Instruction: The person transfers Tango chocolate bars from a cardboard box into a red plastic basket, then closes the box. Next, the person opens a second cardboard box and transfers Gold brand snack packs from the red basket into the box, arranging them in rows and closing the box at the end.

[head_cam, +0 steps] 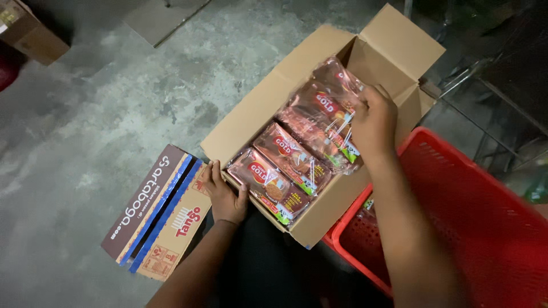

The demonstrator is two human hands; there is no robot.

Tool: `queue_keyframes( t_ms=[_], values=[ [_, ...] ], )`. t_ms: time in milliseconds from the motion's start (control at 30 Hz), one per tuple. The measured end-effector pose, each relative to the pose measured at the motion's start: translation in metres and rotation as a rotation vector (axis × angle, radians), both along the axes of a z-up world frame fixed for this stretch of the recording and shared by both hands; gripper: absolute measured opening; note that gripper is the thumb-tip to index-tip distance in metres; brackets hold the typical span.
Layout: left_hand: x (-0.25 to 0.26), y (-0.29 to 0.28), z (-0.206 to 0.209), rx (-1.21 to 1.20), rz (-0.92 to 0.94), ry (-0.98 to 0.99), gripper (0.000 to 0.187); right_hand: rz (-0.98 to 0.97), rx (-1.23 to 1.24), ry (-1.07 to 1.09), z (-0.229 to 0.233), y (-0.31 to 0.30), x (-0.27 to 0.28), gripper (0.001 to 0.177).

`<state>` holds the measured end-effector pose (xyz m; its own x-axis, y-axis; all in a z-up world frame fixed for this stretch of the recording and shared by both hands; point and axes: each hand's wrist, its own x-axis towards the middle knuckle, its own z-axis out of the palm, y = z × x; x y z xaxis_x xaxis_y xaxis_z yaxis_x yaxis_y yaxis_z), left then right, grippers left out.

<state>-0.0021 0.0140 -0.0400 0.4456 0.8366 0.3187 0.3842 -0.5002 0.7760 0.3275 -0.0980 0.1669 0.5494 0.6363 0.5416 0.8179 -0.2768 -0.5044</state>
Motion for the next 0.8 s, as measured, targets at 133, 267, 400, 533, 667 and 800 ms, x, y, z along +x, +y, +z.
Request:
queue_keyframes(
  t_ms=[133,267,400,533,667,800],
  values=[
    [0.0,-0.002,0.005,0.003,-0.014,-0.008,0.096,-0.019,-0.073,-0.027,0.004,0.003,-0.01,0.012],
    [0.001,-0.004,0.013,-0.001,-0.02,-0.002,0.096,0.056,-0.093,0.008,-0.011,0.017,-0.02,0.015],
    [0.0,-0.004,0.017,-0.012,-0.027,0.003,0.094,0.104,-0.178,0.024,-0.06,0.022,-0.018,0.018],
    [0.002,-0.005,0.016,-0.012,-0.021,0.011,0.095,0.057,-0.465,0.086,-0.107,0.013,-0.023,0.018],
    [0.001,-0.004,0.015,-0.031,-0.033,-0.002,0.099,0.025,-0.625,0.097,-0.082,0.019,-0.03,0.026],
    [0.001,-0.004,0.019,-0.027,-0.029,0.024,0.096,-0.051,-0.693,0.02,-0.042,0.036,-0.054,0.055]
  ],
)
